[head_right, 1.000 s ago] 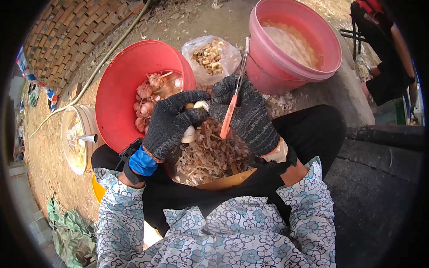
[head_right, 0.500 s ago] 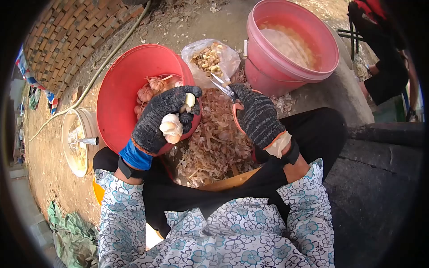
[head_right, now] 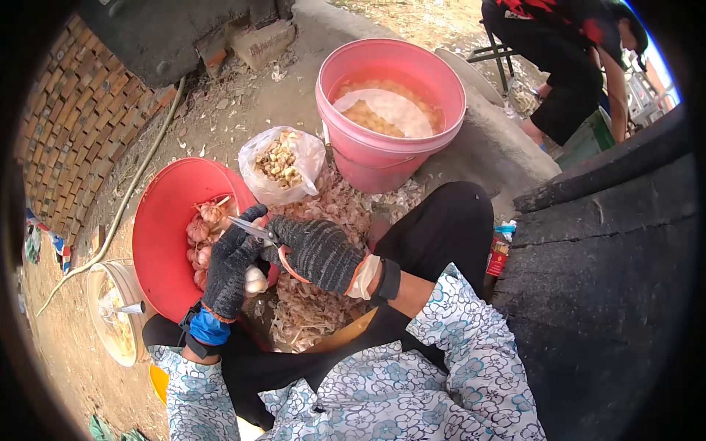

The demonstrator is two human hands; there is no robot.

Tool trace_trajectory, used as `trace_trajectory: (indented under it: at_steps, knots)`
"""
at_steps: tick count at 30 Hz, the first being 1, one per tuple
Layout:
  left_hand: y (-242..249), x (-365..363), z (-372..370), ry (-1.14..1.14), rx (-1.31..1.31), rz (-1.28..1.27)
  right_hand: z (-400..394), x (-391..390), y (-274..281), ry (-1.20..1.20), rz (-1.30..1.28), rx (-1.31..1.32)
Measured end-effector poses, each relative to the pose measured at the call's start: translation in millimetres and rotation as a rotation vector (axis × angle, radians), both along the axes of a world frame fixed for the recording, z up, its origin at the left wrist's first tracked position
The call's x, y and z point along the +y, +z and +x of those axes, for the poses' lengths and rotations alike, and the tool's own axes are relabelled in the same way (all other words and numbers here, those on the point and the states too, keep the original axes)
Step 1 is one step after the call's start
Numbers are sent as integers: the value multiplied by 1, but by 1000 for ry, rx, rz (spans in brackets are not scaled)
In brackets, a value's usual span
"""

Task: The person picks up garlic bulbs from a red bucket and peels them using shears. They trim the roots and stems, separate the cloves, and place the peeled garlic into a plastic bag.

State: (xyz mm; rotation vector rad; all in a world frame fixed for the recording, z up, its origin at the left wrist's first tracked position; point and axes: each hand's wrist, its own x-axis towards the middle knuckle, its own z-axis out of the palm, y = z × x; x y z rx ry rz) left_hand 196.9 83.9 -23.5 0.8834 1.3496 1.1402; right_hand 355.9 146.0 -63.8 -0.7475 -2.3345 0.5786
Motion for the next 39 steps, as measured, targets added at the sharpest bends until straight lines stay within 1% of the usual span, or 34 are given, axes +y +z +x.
trace_trajectory:
  at_steps: [1,2,3,4,6,7,8,9,10,11,12,13,14,15,16,17,18,19,20,21,22,24,25,26,28,29,30,32,33,34,36,37,38,39]
  knots:
    - [-11,-3,-1,16,-95,8,1,1,2,18,-20,-30]
    - [-16,-4,-3,13,-93,13,2,1,3,38,-41,-60]
    - [-19,-4,-6,-59,109,128,1,3,-6,9,65,46]
    - [-25,-5,-9,-129,311,245,2,6,-3,8,72,47]
    - [-32,-6,-12,-107,312,247,8,19,8,2,-209,-92]
    - [-17,-4,-10,-101,87,138,12,30,13,-126,-76,-302]
    - [-8,-3,-9,-89,-138,27,20,45,19,-216,44,-90]
    - [-6,-3,-8,-80,-166,29,28,62,25,-300,155,124]
    - [-3,-3,-6,-48,-220,26,30,74,48,-468,110,46]
    - [-6,-2,-6,-64,-251,33,33,85,56,-726,132,-195]
    - [-10,-1,-10,-73,-276,44,38,90,58,-770,178,-186]
    - [-15,-3,-15,-100,-317,55,44,97,45,-722,200,-50]
    - [-19,-2,-18,-126,-139,129,42,97,39,-557,257,104]
    - [-21,-1,-20,-113,-228,104,38,89,32,-392,-86,235]
    - [-22,-1,-20,-107,-321,83,32,72,36,-226,-427,351]
    - [-20,-2,-18,-58,-357,74,28,68,30,-55,-802,427]
    - [-19,-2,-17,-46,-354,67,24,53,24,215,-1046,613]
    - [-20,-2,-16,-36,-304,103,18,48,5,253,-1483,753]
    - [-18,-1,-15,-29,-254,138,7,37,4,135,-1364,515]
    - [-11,1,-15,-3,-159,64,-2,26,4,20,-1233,282]
    - [-9,1,-14,-4,-159,58,-6,20,6,18,-1239,284]
    - [-9,1,-12,7,-88,52,-10,13,11,99,-1492,386]
    - [-8,0,-13,7,-87,49,-13,12,1,332,-541,408]
    - [-7,-1,-14,-3,-91,38,-11,12,-3,331,-544,409]
    - [-6,-3,-13,-14,-98,20,-11,12,-3,471,-753,490]
    - [-4,-3,-13,-45,-84,3,-11,13,24,220,-1593,297]
    - [-3,-4,-12,-78,-68,-15,-11,14,23,216,-1598,303]
    - [3,-4,-14,-132,-115,-5,-10,14,18,383,-1650,353]
    - [5,-3,-15,-176,-161,16,-10,14,1,467,-1451,419]
    - [4,-3,-14,-178,-156,17,-8,15,-10,469,-1448,423]
    - [-2,-3,-13,-169,-140,74,-3,15,-22,456,-1158,280]
    - [-3,-3,-14,-169,-138,74,-7,6,-2,343,-1552,446]
    - [-3,-3,-17,-185,-162,42,-6,6,-9,344,-1552,447]
    - [-5,-3,-18,-200,-186,10,-5,7,-23,308,-1469,452]
